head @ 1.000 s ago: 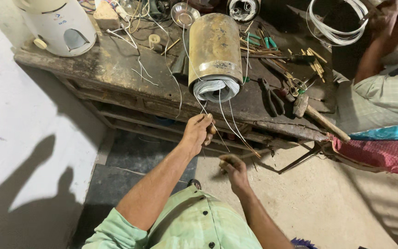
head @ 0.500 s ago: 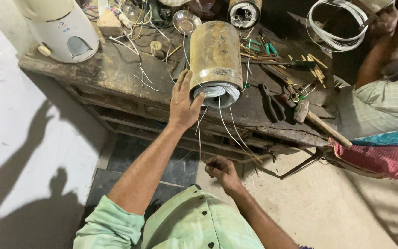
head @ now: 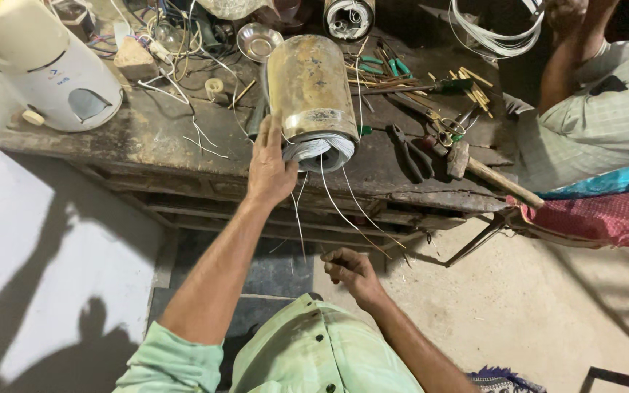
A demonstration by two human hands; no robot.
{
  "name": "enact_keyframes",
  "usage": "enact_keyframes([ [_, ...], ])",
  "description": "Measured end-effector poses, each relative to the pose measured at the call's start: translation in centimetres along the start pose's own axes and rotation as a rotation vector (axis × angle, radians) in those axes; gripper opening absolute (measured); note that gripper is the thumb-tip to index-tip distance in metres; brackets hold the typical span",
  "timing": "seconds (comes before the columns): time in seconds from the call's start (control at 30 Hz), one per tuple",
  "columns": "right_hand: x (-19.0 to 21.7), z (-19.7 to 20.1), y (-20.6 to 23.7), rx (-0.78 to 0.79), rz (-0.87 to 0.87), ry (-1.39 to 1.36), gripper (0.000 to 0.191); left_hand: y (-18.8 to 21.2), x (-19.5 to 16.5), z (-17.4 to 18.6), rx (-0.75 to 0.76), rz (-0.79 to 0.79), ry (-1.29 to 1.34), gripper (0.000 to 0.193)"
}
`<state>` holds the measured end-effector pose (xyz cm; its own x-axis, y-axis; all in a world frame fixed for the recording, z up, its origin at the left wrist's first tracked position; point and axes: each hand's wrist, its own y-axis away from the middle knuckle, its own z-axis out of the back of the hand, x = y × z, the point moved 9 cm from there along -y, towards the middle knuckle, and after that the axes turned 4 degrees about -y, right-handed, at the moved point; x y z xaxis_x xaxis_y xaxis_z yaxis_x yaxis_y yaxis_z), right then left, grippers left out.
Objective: The person pulls white wires from a cylindrical container, twists them together, and uses pliers to cut and shape the wires. They then open a drawer, retrieve a roll of black tape, and wrap the tape around the twisted wire ends.
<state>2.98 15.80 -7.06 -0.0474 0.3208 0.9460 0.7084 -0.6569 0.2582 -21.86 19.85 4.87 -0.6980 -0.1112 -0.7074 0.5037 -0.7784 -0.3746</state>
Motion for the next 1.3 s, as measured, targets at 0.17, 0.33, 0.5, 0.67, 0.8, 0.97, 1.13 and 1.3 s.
enact_keyframes([
  [0.17,1.1,1.2,-0.7,-0.065,0.048,-0.066,0.014,3.1,-0.2,0.2,-0.063,0.309,0.28,0.029],
  [0.33,-0.2,3.4,-1.0,-0.218,-0.06,-0.186,0.022,4.6,-1.1,-5.3,0.341,0.467,0.47,0.042],
  [0.5,-0.7,8.1,-0.6,-0.477,-0.153,-0.361,0.036,8.3,-2.2,-4.9,0.313,0.236,0.281,0.037],
  [0.67,0.6,11.2,0.0,-0.512,-0.065,-0.424,0.037,16.4,-2.1,-2.9,0.316,0.176,0.426,0.034],
  [0.8,1.3,11.1,-0.6,-0.335,-0.046,-0.248,0.039,19.8,-0.5,-3.9,0.473,0.29,0.513,0.041],
  [0.97,-0.6,10.1,-1.6,-0.246,-0.183,-0.037,0.022,20.7,1.5,-4.8,0.503,0.472,0.855,0.042],
  [1.13,-1.4,10.6,-1.1,-0.313,-0.189,0.055,0.018,19.8,4.0,-4.6,0.293,0.575,0.832,0.032],
  [1.3,-2.5,9.1,-1.0,-0.13,-0.183,0.033,0.02,19.7,6.1,-6.9,0.178,0.738,0.808,0.026],
])
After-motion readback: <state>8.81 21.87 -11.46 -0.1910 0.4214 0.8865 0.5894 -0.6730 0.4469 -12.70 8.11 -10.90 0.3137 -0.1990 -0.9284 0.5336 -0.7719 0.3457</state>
